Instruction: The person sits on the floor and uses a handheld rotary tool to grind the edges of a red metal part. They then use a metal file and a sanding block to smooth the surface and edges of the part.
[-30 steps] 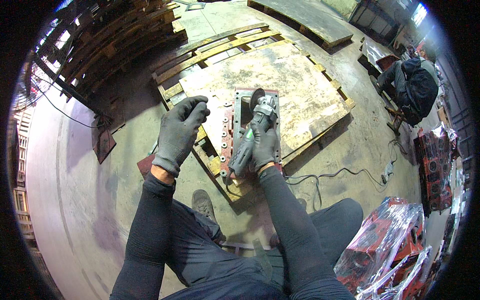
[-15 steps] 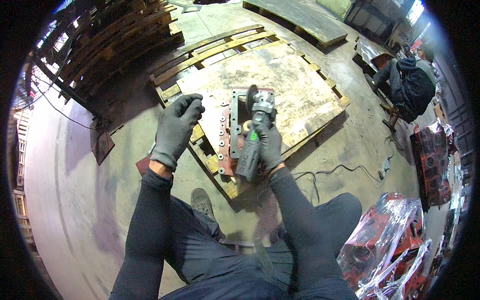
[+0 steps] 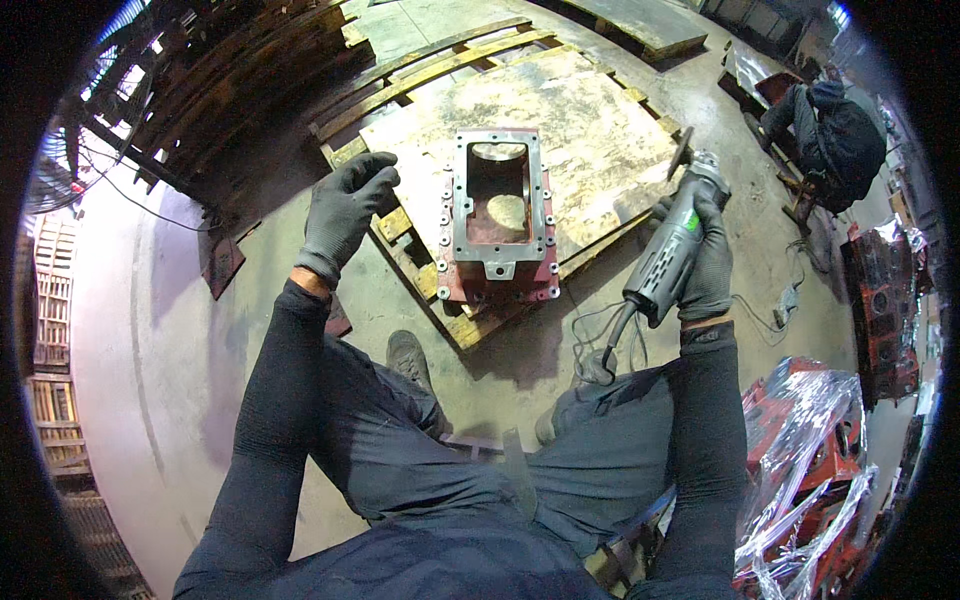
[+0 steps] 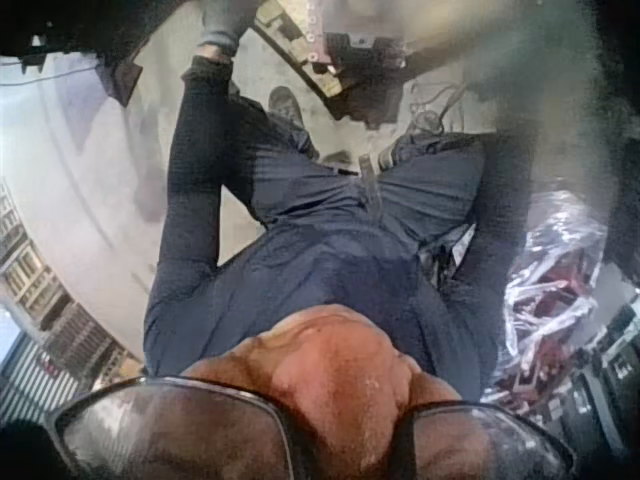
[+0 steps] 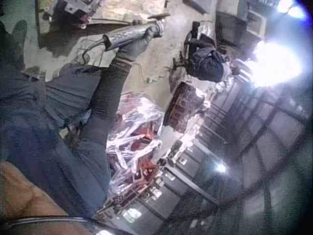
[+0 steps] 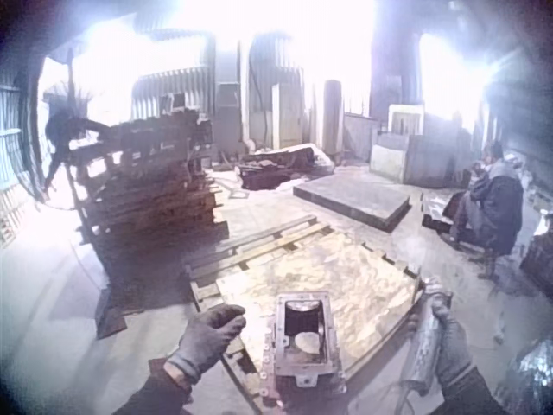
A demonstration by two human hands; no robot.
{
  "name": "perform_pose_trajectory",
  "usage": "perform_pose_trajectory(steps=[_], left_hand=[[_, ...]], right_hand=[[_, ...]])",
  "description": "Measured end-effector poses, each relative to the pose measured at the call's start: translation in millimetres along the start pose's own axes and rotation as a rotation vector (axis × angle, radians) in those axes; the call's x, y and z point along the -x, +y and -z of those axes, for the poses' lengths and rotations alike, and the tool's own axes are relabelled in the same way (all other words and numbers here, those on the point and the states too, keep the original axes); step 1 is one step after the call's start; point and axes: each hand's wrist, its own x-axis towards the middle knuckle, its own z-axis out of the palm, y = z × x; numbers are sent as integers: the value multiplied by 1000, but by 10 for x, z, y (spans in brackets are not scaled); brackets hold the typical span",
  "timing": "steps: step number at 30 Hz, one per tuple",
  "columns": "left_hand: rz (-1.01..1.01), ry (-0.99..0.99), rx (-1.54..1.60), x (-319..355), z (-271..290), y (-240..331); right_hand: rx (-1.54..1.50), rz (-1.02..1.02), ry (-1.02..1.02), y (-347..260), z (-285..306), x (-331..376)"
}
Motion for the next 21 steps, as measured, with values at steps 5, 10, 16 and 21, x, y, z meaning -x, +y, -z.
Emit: perform_pose_trajectory(steps=[5, 10, 16, 21], left_hand=[[39, -91, 154, 425, -130, 317], [152, -165, 490, 1225, -537, 754], [326, -433, 734, 2026, -761, 1771], [-416, -708, 820, 2134, -841, 1994]], right_hand=[[-8, 42, 68, -34, 331, 35], [-17, 17, 92, -56, 451, -17], [-47, 36, 21, -79, 560, -57], [-56, -2, 34, -111, 548, -45]])
